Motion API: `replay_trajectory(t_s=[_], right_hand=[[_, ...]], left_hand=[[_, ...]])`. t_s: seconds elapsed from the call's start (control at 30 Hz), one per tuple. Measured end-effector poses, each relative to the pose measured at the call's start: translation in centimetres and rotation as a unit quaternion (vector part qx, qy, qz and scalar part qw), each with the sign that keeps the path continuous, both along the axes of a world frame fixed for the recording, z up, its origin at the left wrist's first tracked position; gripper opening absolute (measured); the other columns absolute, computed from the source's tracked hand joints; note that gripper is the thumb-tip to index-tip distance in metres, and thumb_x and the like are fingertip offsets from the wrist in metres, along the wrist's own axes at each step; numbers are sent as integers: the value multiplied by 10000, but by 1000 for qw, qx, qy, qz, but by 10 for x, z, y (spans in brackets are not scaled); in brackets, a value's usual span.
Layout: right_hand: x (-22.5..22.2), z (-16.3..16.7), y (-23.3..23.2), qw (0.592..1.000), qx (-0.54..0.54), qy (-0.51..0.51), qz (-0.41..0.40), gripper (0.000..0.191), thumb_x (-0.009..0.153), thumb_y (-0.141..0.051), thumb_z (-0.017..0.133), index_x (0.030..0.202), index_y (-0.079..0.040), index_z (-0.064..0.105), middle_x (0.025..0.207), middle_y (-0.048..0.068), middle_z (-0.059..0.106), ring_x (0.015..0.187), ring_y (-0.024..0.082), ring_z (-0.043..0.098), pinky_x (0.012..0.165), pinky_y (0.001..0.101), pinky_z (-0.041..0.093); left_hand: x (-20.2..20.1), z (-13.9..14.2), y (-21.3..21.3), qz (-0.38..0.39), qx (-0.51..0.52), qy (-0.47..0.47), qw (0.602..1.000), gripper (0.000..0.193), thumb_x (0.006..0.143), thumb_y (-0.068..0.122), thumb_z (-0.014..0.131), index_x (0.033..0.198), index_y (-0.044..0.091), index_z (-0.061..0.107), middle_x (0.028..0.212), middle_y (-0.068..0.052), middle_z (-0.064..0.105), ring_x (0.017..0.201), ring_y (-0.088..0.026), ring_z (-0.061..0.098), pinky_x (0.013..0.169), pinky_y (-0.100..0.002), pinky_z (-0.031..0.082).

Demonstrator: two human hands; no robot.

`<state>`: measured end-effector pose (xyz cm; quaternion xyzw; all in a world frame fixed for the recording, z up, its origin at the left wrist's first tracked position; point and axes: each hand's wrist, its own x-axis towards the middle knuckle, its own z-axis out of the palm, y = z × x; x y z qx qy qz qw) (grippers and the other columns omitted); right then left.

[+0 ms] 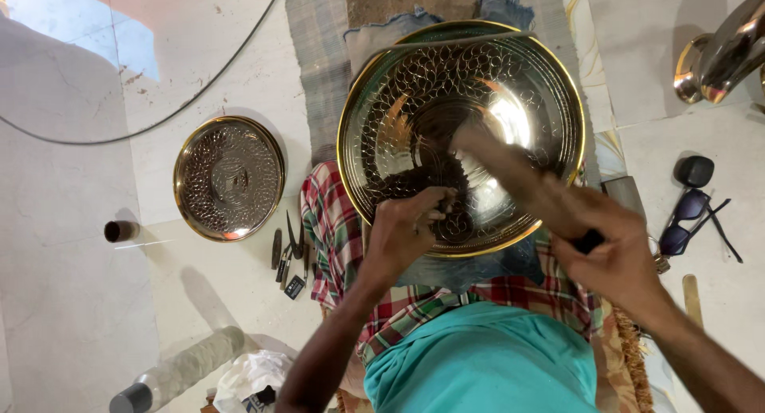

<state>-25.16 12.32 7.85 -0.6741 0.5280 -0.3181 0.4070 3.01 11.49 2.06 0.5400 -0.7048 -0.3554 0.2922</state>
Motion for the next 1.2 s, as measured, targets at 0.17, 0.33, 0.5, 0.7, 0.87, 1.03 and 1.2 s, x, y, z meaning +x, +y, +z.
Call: replay_trajectory(t_s=[0.17,0.33,0.5,0.7,0.87,1.03,1.2], right_hand=[[0,31,-35,959,107,238,108,863,719,-74,720,1518,-354,552,1220,-40,706,493,159,615,474,333,540],[15,50,-53,892,73,400,197,922,687,-72,724,1526,-390,512,1104,-60,710,493,131,590,498,325,520],[25,45,-51,948,103,262,150,895,702,-54,683,1544,-280,478,998,-13,709,479,125,579,455,305,490],[20,24,-35,993,76,40,84,810,699,16,638,1479,-194,582,825,48,686,527,117,588,459,282,495],[9,20,-36,995,-13,46,89,792,734,17,657,1500,-168,584,988,48,712,606,118,576,517,270,483],[4,24,-35,972,18,212,103,793,733,-39,700,1498,-226,606,1201,33,720,496,122,638,448,279,500],[2,20,-24,983,57,147,99,702,713,-68,710,1398,-208,635,1145,46,707,551,161,629,444,288,510]], left_hand=[[-9,-3,22,112,-49,33,992,511,778,-117,570,1256,49,640,1013,-164,766,935,-266,785,718,-317,650],[-15,-5,24,170,-35,-36,984,332,802,-113,577,1096,8,672,909,-161,780,836,-284,801,685,-335,621],[-19,-4,18,129,-42,91,986,319,926,-139,464,1161,-16,640,1011,-138,775,956,-249,797,804,-305,676],[-19,4,17,114,-33,122,985,392,875,-175,416,1160,-31,644,1008,-137,768,955,-237,801,875,-311,656],[-21,11,16,121,-36,103,987,411,864,-186,404,1156,-25,646,996,-126,766,966,-216,802,889,-299,653],[-18,19,14,98,-39,107,989,442,825,-194,438,1179,-23,642,1000,-129,764,958,-207,795,898,-300,650],[-11,23,9,49,-28,50,997,449,759,-171,523,1151,-8,669,973,-155,758,957,-237,797,778,-315,633]])
